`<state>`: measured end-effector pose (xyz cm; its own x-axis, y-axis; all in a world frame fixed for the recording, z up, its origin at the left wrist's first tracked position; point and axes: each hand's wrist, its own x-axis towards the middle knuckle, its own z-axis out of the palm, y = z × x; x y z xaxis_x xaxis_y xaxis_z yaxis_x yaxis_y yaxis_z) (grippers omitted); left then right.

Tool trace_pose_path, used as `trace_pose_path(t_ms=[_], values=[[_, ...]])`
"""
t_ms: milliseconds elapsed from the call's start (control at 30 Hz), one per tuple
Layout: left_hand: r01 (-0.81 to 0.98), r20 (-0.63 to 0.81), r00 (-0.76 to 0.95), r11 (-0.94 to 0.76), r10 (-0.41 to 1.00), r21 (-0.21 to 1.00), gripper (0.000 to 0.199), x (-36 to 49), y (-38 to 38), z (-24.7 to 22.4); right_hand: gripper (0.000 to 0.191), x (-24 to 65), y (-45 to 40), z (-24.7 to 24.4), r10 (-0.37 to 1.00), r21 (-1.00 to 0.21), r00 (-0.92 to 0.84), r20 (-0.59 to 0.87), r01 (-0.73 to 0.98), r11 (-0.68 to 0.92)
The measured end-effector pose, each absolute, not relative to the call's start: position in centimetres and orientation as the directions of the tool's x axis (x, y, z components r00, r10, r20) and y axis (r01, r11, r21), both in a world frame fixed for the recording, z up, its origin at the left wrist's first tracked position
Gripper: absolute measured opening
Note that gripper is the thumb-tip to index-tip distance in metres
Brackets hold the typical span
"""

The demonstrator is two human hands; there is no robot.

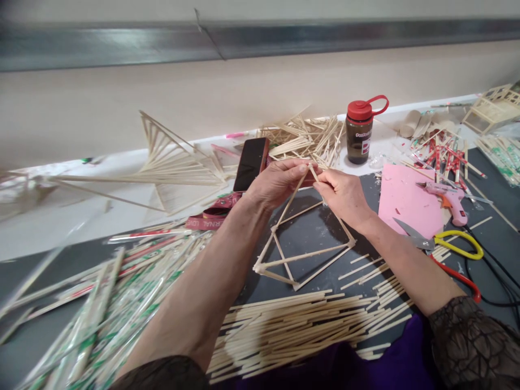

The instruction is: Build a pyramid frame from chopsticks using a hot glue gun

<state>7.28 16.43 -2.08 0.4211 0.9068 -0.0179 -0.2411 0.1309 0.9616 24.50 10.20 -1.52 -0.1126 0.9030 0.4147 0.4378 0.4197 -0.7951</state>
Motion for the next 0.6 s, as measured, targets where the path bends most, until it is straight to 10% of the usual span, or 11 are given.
trace_pose_path(t_ms=[600], values=[[-0.207, 0.000, 0.403, 0.092, 0.915, 0.974, 0.056, 7.2, 16.5, -2.6, 0.016, 25.0, 10.1, -0.5, 0.936, -0.817, -0.168, 0.311, 0.455, 0.353]])
